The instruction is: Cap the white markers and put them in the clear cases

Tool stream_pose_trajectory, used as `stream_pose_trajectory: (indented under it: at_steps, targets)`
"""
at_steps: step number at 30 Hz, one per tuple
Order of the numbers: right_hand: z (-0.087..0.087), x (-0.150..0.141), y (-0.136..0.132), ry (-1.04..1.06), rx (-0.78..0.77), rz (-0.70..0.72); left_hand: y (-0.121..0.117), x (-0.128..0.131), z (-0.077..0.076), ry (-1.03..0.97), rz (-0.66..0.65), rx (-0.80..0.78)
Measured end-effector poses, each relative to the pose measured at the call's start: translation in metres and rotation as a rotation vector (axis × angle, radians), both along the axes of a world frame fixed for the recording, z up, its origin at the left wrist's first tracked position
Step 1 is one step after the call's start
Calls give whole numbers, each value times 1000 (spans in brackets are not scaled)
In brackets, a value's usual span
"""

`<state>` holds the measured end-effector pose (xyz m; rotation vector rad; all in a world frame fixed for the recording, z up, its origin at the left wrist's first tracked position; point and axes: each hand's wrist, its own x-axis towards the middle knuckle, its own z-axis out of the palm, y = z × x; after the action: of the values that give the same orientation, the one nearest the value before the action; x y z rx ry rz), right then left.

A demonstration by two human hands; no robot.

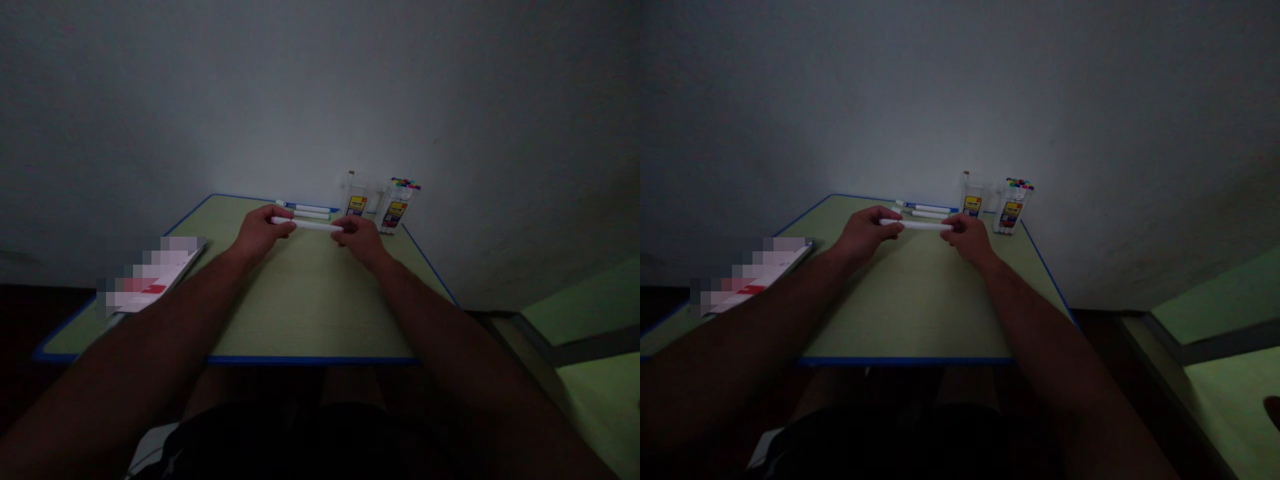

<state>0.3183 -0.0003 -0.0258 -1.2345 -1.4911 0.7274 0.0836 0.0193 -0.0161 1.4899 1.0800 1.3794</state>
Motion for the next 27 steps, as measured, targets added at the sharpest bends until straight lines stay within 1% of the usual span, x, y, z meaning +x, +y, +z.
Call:
stream_pose_trajectory:
  at_steps: [2, 5, 12, 16, 18, 24, 27]
  targets:
    - [3, -3, -2, 59, 51, 31, 3, -2, -3, 51, 4, -34]
    - [6, -7, -6, 100, 110, 75, 4, -4, -6, 89, -35, -103]
    - [9, -11, -9, 108, 122, 103, -2, -2, -3, 73, -105, -143]
    - [9, -11, -9, 97, 119, 96, -2, -3, -3, 81, -159, -103]
    - [9, -11, -9, 100, 115, 92, -2, -4, -4, 109, -165, -79]
    - [9, -12, -9, 94, 94, 98, -6, -3, -1, 275, -89, -9]
    - [8, -12, -10, 85, 74, 86, -5, -1, -1, 326, -62, 35]
